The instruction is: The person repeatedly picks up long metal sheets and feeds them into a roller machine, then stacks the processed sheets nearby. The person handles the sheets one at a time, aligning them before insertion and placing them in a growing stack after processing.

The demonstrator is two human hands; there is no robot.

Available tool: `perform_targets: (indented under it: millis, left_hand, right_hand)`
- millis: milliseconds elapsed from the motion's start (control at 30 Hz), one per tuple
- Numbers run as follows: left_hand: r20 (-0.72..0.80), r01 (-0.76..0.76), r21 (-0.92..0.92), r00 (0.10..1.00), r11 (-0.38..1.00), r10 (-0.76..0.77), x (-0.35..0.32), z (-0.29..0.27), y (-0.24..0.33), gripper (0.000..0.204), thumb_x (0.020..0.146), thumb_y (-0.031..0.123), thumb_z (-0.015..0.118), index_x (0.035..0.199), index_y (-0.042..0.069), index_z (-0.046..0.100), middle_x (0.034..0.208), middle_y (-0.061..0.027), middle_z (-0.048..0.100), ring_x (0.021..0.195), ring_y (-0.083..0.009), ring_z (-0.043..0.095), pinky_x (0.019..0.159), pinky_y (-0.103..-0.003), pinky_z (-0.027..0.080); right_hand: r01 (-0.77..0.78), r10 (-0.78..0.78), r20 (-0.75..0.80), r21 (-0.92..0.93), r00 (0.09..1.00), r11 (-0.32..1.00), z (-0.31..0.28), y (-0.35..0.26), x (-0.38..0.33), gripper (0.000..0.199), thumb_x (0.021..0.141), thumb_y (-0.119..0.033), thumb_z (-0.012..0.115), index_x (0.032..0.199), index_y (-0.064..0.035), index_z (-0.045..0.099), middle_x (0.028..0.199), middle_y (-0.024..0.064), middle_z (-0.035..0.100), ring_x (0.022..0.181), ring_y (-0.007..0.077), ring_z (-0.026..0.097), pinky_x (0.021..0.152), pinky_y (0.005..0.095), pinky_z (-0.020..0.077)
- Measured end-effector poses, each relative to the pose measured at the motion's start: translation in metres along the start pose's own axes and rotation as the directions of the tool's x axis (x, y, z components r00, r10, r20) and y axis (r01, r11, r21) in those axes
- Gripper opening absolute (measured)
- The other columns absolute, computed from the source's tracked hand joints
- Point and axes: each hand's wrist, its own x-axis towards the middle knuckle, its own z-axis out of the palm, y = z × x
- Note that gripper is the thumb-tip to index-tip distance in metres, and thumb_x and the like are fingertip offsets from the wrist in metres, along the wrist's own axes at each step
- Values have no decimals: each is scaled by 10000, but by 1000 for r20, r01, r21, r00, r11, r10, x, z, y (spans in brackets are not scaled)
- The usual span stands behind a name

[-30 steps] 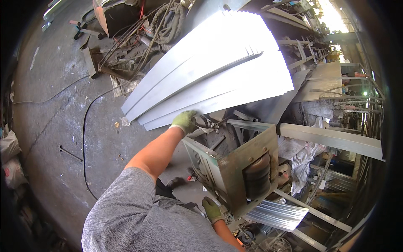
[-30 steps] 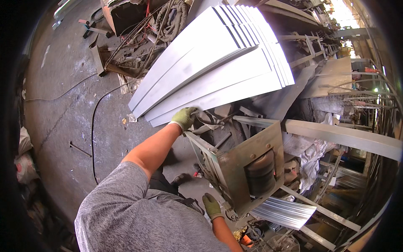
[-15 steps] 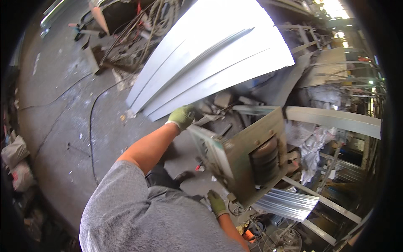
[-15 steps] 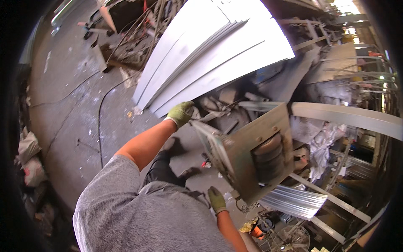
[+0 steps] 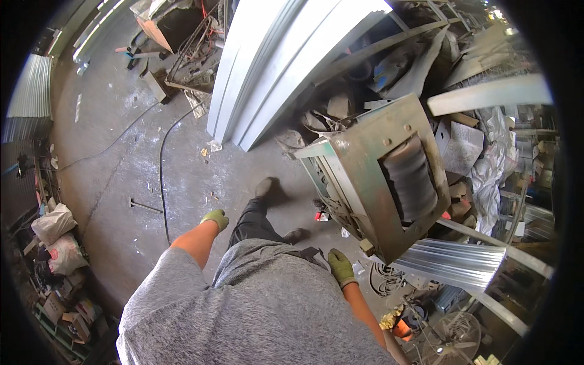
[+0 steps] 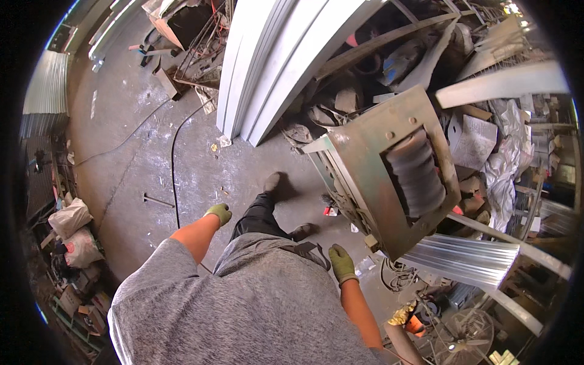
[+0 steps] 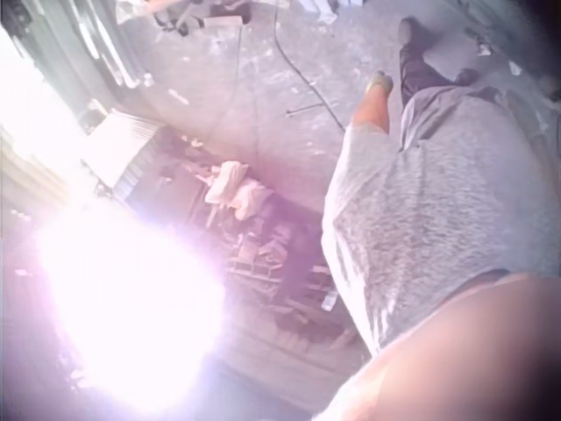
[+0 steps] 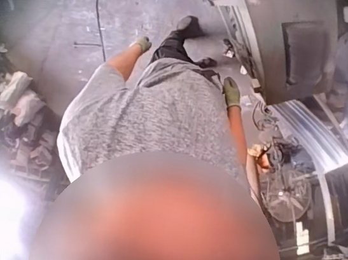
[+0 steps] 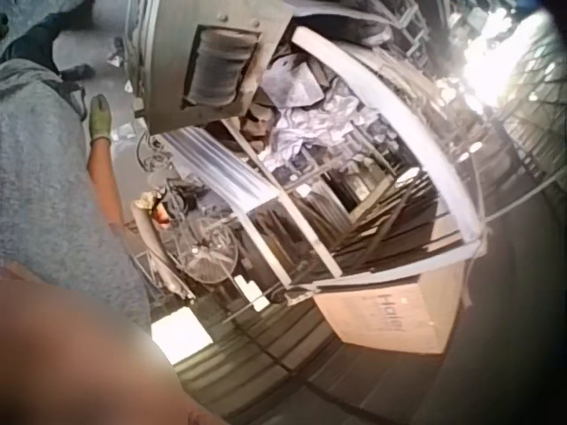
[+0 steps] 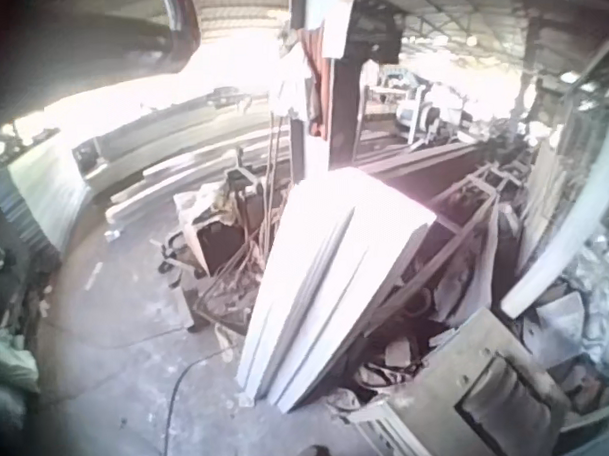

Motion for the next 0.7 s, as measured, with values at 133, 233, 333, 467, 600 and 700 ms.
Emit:
perform_targets:
  millis: [133, 233, 333, 467, 600, 700]
  left_hand:
    - [-121, -89, -6, 989, 996, 87, -7, 22, 2, 506, 948, 348, 615, 1332, 40, 733, 1310, -276, 734, 1273, -441, 686, 1087, -502, 544]
    - [-200, -162, 36, 966, 986, 166, -21, 37, 22, 491, 919, 303, 615, 1320, 55, 752, 1304, -317, 719, 1276, -462, 681, 1107, -518, 532]
    - [-155, -283, 94, 943, 955, 294, -39, 41, 46, 510, 931, 336, 629, 1313, 24, 759, 1341, -278, 724, 1319, -429, 667, 1141, -491, 516]
    - [-32, -341, 334, 928, 879, 372, -42, 39, 66, 570, 979, 431, 620, 1371, 32, 729, 1435, -253, 685, 1412, -399, 604, 1192, -463, 474]
    - [1, -341, 469, 923, 815, 385, -44, 44, 77, 486, 952, 354, 584, 1307, 68, 750, 1415, -278, 674, 1326, -472, 645, 1123, -511, 526]
    - [-50, -271, 316, 952, 909, 302, -57, 47, 90, 540, 962, 400, 569, 1358, 74, 738, 1412, -253, 696, 1315, -449, 661, 1127, -506, 527]
  right_hand:
    - [105, -105, -2, -18, 994, 994, -13, 44, -2, 612, 1021, -473, 691, 1455, -41, 674, 1420, 188, 719, 1337, 308, 666, 1147, 377, 493]
    - [33, -35, -18, -87, 999, 996, -26, 89, -15, 629, 1020, -506, 664, 1461, -57, 673, 1428, 192, 714, 1344, 339, 660, 1144, 392, 494]
    - [-52, 48, -151, -23, 987, 998, -35, 150, -34, 593, 1007, -511, 641, 1396, -70, 712, 1370, 205, 736, 1275, 369, 692, 1101, 425, 518]
    - [-244, 250, -161, 55, 955, 968, -30, 251, -47, 453, 1031, -366, 540, 1269, -49, 758, 1240, 216, 769, 1142, 393, 731, 980, 486, 572]
    - [-73, 22, -139, -373, 990, 925, -10, 353, -49, 492, 1122, -336, 401, 1213, -7, 755, 1316, 211, 743, 1249, 403, 683, 1132, 497, 497]
    - [-30, -42, -219, -313, 975, 949, 25, 421, -57, 507, 1119, -379, 412, 1214, -23, 759, 1316, 215, 740, 1243, 417, 679, 1129, 508, 497]
